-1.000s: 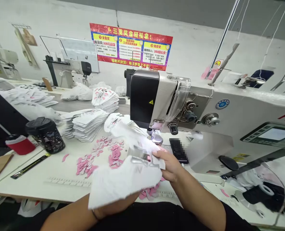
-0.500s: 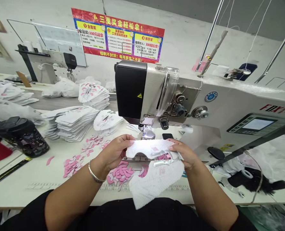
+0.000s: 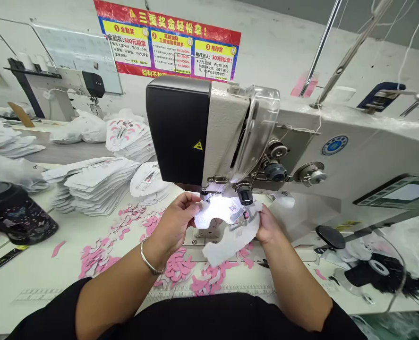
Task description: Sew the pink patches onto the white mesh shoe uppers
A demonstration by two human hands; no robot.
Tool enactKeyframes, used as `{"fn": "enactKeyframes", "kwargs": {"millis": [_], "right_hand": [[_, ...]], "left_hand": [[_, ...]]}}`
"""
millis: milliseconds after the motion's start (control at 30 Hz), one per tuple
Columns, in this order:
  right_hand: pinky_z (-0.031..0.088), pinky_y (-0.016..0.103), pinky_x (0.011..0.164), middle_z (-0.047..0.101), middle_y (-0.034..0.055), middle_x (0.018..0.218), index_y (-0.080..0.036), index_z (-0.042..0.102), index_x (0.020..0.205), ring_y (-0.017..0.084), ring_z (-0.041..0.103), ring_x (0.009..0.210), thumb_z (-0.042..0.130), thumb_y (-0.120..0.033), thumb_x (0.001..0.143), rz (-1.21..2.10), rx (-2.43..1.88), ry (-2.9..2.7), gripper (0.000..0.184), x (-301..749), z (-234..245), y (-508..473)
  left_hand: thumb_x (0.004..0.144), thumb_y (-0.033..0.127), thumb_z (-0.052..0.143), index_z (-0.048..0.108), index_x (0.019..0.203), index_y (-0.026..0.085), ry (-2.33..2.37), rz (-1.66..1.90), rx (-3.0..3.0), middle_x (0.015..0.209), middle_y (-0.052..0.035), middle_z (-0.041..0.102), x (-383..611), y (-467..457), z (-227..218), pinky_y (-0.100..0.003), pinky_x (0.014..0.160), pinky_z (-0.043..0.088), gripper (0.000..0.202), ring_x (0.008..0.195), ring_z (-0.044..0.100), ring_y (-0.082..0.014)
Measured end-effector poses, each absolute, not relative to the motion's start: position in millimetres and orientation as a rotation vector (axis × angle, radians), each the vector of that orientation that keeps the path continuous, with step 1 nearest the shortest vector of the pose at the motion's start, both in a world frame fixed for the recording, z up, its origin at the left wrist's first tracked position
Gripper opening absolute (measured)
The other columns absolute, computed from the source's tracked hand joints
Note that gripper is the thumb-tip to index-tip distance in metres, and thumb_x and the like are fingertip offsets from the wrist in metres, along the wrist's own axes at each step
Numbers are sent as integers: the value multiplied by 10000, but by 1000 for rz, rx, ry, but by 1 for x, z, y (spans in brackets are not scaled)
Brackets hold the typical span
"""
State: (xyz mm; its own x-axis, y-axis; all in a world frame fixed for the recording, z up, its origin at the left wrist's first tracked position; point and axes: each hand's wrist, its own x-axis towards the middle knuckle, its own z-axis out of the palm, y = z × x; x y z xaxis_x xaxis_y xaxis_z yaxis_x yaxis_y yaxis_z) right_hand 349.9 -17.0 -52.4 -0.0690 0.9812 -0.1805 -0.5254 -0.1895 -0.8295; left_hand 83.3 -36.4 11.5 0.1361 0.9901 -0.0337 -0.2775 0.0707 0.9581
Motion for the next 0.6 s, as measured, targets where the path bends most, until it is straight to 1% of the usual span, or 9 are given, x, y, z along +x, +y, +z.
{"fn": "enactKeyframes", "kwargs": {"millis": [100, 167, 200, 267, 333, 400, 467, 533, 600], "right_hand": [[547, 417, 835, 745, 35, 939, -242, 656, 920, 263, 681, 938, 621, -478, 797, 1544, -891, -669, 268, 355, -66, -25], [543, 410, 836, 744, 21, 975, -257, 653, 969, 256, 675, 959, 641, -470, 792, 1537, -899, -649, 277, 360, -76, -32], [547, 403, 802, 744, 20, 949, -255, 651, 970, 252, 678, 919, 654, -456, 787, 1538, -910, -641, 273, 362, -80, -37], [539, 361, 662, 726, 16, 807, -244, 644, 912, 227, 663, 742, 669, -437, 780, 1547, -939, -637, 235, 366, -87, -46], [474, 301, 519, 647, -9, 626, -238, 616, 809, 174, 568, 539, 668, -434, 785, 1559, -965, -650, 204, 369, -93, -56], [396, 257, 440, 550, -39, 523, -235, 570, 720, 125, 452, 432, 672, -430, 786, 1569, -982, -670, 229, 370, -96, -66], [328, 227, 397, 522, -46, 516, -223, 543, 675, 93, 396, 403, 691, -419, 777, 1586, -993, -687, 266, 370, -97, -77], [272, 209, 371, 537, -40, 535, -210, 537, 660, 75, 375, 390, 709, -417, 771, 1609, -1000, -698, 291, 369, -99, -87], [250, 200, 362, 548, -38, 544, -203, 562, 690, 68, 374, 384, 711, -419, 784, 1622, -998, -710, 279, 367, -102, -97]], "left_hand": [[794, 335, 751, 644, 964, 219, 899, 1185, 1014, 874, -1, 605, 75, -38, 7, -180, 507, 428, 232, 644, 517, -93], [821, 358, 728, 635, 957, 212, 879, 1195, 997, 798, 0, 598, 67, -38, 5, -200, 525, 444, 220, 622, 525, -104], [829, 363, 721, 627, 944, 209, 872, 1205, 988, 764, 2, 594, 63, -39, 4, -203, 530, 442, 214, 610, 524, -106], [834, 362, 717, 610, 912, 205, 865, 1226, 982, 729, 4, 593, 52, -40, 1, -202, 538, 430, 206, 597, 518, -104], [834, 365, 709, 597, 889, 205, 908, 1240, 1013, 743, 1, 601, 40, -42, -6, -211, 554, 429, 203, 604, 519, -107], [842, 384, 681, 593, 884, 212, 1043, 1234, 1113, 753, 1, 600, 26, -45, -16, -229, 581, 439, 198, 623, 525, -118], [867, 415, 620, 603, 895, 225, 1283, 1107, 1369, 759, 1, 601, 13, -51, -30, -252, 591, 442, 193, 637, 538, -139], [870, 422, 578, 631, 888, 231, 1500, 850, 1681, 753, -10, 610, 2, -57, -46, -285, 593, 441, 199, 658, 562, -175], [826, 389, 611, 663, 861, 228, 1579, 661, 1872, 794, -33, 634, -4, -63, -61, -321, 636, 449, 174, 735, 593, -220]]}}
